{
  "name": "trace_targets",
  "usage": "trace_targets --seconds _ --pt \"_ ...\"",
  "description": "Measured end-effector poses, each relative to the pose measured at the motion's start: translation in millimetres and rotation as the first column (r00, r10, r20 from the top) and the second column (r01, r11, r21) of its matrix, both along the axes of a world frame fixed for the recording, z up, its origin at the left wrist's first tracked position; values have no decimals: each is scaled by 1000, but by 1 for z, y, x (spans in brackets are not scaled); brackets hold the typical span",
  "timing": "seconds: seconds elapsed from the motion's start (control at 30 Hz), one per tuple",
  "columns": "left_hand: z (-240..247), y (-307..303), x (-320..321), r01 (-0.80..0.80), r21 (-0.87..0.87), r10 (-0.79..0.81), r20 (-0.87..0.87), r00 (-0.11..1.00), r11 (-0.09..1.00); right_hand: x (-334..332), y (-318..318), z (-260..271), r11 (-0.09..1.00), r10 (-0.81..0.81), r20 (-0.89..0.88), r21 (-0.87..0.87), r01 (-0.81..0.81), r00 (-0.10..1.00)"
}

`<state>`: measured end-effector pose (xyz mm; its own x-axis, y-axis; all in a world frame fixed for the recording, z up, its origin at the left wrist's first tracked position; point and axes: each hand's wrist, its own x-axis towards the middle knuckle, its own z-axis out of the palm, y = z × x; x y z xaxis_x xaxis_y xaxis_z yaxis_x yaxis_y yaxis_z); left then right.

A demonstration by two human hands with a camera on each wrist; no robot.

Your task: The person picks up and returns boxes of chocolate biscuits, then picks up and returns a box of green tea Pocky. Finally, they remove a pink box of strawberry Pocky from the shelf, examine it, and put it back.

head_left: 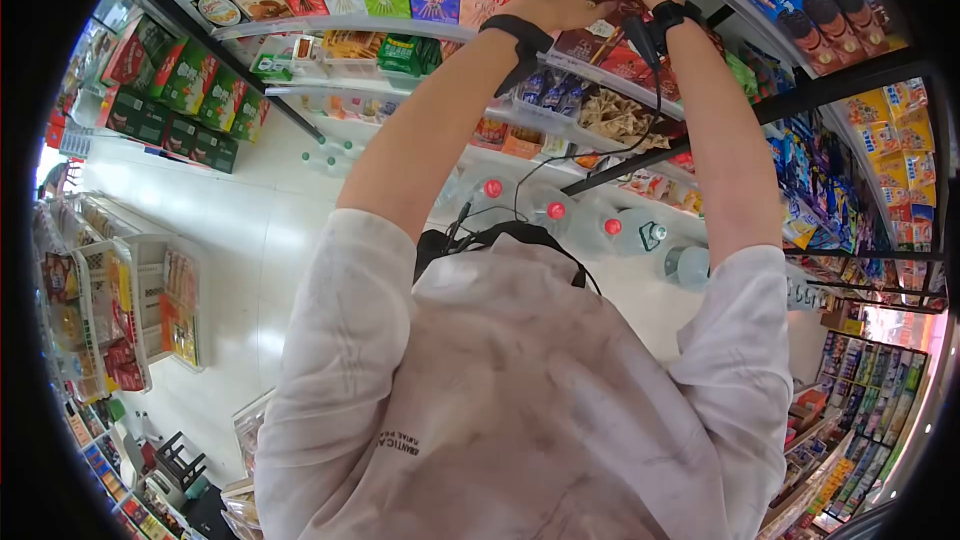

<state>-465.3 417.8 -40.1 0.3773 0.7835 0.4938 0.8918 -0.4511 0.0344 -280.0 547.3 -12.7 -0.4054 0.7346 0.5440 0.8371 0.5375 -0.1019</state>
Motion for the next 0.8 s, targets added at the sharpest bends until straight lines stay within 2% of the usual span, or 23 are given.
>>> trace_targets --seconds 0.03,0.07,0.13,0.17,0.2,0.33,0.43,0.5,0.53,0.63,0.7,0.73,0.8 --pt "3 1 -1 -12 -18 11 -27 1000 1000 1 6 -5 999 -28 11 20 28 1000" --pt "-5 8 0 -37 74 39 -27 999 997 -3 4 -2 998 -57 21 39 56 998" --pt "-16 10 2 -72 248 81 -27 996 966 -13 -15 9 988 -99 -40 -127 93 994" --pt "-14 11 2 -70 237 80 -32 996 969 -17 -25 16 972 -122 -66 -209 106 990" --pt "-14 10 1 -72 223 81 -34 996 972 -13 -13 7 984 -71 -49 -167 62 996" --pt "-17 11 1 -56 251 60 -10 998 966 -16 -14 15 981 -47 6 -190 47 999" --pt "-12 7 -2 -47 170 53 -32 998 984 -12 -7 10 984 -38 13 -172 40 999" --pt "-19 10 0 -56 200 59 -10 998 978 -5 7 5 987 -63 33 -149 67 997" --pt "-20 11 0 -61 217 62 1 998 974 -5 5 6 994 -42 35 -99 45 999" --pt "-20 15 1 -58 196 61 -13 998 979 -5 -7 13 992 -72 44 -101 76 996" --pt "-17 10 -4 3 258 -4 6 1000 966 12 35 -16 995 -28 56 -98 33 998" --pt "-16 10 -8 33 293 -38 12 999 956 11 39 -14 996 -6 61 -93 12 998" --pt "-14 9 -9 43 312 -47 6 999 949 15 42 -14 986 -65 125 -142 82 990"
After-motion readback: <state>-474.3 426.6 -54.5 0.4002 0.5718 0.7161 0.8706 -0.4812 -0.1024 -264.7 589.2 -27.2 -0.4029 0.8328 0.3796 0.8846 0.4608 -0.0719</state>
